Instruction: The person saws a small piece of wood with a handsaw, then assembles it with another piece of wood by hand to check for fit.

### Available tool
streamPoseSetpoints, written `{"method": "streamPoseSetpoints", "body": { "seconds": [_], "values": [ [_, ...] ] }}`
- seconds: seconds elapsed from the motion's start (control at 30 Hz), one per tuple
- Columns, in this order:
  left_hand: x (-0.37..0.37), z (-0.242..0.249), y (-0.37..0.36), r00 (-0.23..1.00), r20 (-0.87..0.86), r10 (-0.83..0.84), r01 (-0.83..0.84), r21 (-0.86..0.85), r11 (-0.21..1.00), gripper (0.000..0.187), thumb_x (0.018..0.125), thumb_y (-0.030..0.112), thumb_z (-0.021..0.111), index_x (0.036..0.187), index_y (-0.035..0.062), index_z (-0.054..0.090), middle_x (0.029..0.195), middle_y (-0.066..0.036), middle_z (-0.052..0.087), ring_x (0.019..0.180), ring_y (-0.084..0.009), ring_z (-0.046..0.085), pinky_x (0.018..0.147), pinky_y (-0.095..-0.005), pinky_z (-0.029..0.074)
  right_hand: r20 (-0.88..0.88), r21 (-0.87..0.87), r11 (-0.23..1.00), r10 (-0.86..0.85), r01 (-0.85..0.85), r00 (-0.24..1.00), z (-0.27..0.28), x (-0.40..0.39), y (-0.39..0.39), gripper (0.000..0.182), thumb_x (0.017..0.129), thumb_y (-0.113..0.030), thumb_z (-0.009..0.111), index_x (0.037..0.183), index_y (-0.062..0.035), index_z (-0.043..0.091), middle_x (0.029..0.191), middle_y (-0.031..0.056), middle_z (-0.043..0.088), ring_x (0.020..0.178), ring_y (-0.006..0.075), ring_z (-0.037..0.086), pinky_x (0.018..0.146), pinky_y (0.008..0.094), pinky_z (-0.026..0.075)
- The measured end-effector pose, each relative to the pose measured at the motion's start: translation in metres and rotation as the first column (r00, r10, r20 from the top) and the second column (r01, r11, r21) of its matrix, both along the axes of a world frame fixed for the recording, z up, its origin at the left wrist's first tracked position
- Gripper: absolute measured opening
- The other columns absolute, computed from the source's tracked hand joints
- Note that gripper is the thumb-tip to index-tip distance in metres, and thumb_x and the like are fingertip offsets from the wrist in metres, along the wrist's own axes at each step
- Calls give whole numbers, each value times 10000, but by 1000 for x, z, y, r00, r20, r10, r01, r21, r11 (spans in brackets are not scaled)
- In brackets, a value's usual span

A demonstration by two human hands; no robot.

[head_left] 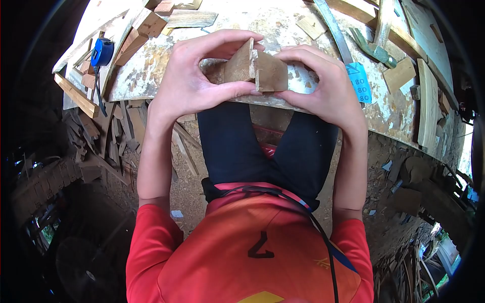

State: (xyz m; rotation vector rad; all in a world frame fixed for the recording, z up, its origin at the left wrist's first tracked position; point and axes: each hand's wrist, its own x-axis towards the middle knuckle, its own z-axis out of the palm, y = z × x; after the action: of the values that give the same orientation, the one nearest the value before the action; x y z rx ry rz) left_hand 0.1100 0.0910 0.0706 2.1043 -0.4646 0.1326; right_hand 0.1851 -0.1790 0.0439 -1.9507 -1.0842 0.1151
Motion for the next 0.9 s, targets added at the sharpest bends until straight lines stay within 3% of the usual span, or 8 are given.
{"method": "streamPoseSetpoints", "body": {
  "seconds": [0.4,0.5,0.8,0.9],
  "values": [
    [-3,2,0,999,35,-24,24,8,1000,752,724,112,980,1413,17,695,1318,-128,776,1240,-243,736,1117,-403,554,13,-2,999,-47,47,999,-6,-2,-2,523,736,-64,935,1220,-13,742,1281,155,769,1215,295,739,1084,386,561],
    [-4,3,-1,999,34,-9,8,16,1000,758,711,129,992,1405,26,705,1312,-127,779,1225,-237,742,1113,-396,555,90,56,998,-48,43,995,-13,1,-1,500,753,-140,919,1216,-71,746,1185,124,780,1108,325,752,975,406,599],
    [-19,-15,12,989,-69,127,-120,107,987,775,686,235,1034,1371,41,729,1275,-129,790,1190,-253,755,1074,-396,569,96,83,996,-36,29,995,-15,1,-1,473,765,-132,914,1198,-58,739,1153,126,777,1079,321,751,963,404,600],
    [-21,-17,16,991,38,125,-130,198,972,741,689,246,1032,1343,51,744,1273,-139,784,1218,-282,740,1080,-411,560,88,90,995,-41,34,995,-15,1,-1,473,768,-134,916,1200,-58,739,1158,126,776,1078,320,752,961,404,601]
  ]
}}
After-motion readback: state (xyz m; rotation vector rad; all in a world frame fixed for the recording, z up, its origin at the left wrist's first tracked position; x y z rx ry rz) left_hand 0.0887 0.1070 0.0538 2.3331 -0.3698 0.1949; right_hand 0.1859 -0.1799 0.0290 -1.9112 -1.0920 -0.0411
